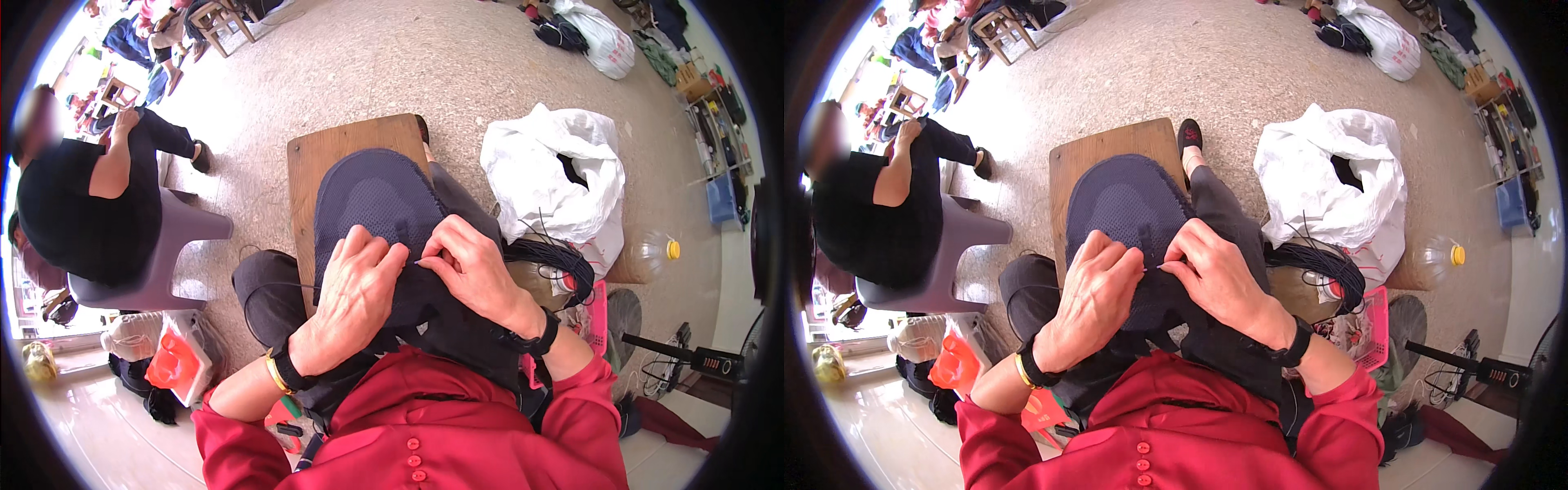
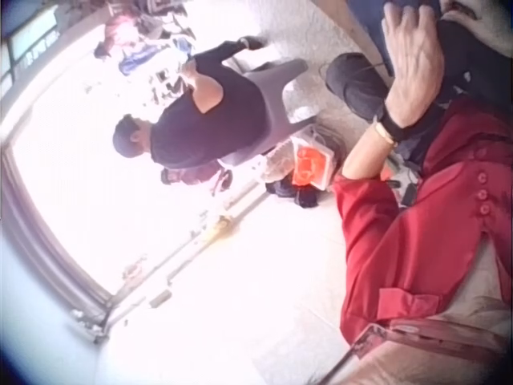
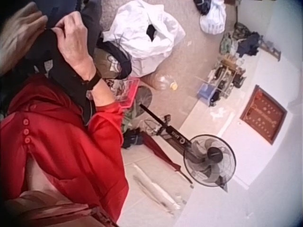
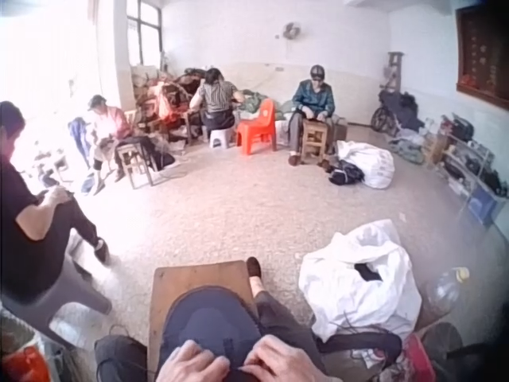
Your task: The recorder is assembling shoe components, specifically attaching straps or laces to a mesh shoe upper using a purple tool.
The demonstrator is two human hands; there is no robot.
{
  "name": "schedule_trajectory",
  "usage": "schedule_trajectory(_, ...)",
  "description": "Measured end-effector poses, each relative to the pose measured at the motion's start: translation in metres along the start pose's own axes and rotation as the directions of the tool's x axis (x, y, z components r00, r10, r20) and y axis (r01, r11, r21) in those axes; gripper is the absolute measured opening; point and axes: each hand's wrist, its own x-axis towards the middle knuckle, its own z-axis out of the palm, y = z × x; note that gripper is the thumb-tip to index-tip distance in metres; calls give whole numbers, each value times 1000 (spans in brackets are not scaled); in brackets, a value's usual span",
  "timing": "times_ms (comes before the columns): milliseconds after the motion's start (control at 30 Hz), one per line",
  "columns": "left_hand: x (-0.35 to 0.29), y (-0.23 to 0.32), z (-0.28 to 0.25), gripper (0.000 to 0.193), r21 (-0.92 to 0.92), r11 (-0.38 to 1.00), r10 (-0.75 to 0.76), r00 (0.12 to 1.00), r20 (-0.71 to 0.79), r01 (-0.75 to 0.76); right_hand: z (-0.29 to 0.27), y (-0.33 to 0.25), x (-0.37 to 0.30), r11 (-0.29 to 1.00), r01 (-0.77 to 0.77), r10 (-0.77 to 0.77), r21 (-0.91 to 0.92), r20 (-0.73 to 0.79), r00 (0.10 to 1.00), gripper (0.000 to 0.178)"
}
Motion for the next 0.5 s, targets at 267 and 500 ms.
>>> schedule_trajectory(267,-2,-8,0,33,-157,985,-80,997,-19,76,-13,8,2,979,163,-143,-124,155,978,18)
schedule_trajectory(500,-4,-12,4,42,-204,975,-91,996,2,89,-16,4,5,990,135,-128,-31,164,978,16)
